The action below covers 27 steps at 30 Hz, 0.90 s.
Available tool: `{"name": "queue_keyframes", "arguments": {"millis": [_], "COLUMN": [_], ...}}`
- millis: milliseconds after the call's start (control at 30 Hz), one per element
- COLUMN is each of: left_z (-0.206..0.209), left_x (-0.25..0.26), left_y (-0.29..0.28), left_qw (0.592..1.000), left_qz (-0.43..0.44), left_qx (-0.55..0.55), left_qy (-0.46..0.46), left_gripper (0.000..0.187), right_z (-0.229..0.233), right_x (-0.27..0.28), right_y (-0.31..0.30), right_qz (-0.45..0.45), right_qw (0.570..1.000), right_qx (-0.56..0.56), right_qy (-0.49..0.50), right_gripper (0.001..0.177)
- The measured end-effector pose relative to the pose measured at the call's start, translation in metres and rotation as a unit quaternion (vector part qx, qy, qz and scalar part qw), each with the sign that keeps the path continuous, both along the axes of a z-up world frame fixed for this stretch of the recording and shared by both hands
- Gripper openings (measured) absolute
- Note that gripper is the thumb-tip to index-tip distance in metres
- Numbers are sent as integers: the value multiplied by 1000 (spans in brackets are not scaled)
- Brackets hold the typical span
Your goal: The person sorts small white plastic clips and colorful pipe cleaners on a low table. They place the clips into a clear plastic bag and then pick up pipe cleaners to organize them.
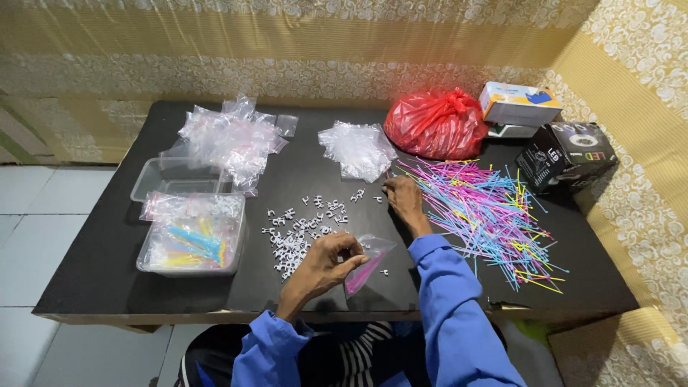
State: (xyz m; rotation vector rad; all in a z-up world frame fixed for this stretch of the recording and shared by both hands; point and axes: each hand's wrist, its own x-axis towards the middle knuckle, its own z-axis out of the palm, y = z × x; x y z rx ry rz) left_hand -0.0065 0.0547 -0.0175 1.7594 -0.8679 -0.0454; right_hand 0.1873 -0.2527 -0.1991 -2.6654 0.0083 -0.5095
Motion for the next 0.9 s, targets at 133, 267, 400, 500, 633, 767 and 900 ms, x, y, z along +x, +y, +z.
{"name": "queue_keyframes", "arguments": {"millis": [133,267,400,500,633,767,900], "left_z": [-7,-8,-8,-1,-2,-5,-8], "left_x": [3,5,6,5,7,8,11], "left_y": [0,-2,-3,-4,-14,-27,-33], "left_qw": [1000,1000,1000,1000,1000,1000,1000], "left_qz": [1,2,6,9,7,9,15], "left_qx": [1,6,10,10,8,18,16], "left_qy": [8,11,22,19,27,12,13], "left_gripper": [13,12,14,13,15,15,17], "right_z": [-10,6,-4,2,55,71,47], "right_x": [8,-3,0,-4,-39,-59,-61], "right_y": [3,14,4,-12,-15,-27,-50], "right_qz": [-1,0,27,54,29,25,32], "right_qw": [999,985,981,988,971,859,788], "right_qx": [-22,-121,-135,6,179,502,612], "right_qy": [-34,-122,-136,-145,-156,-97,-60], "right_gripper": [11,5,14,10,4,12,20]}}
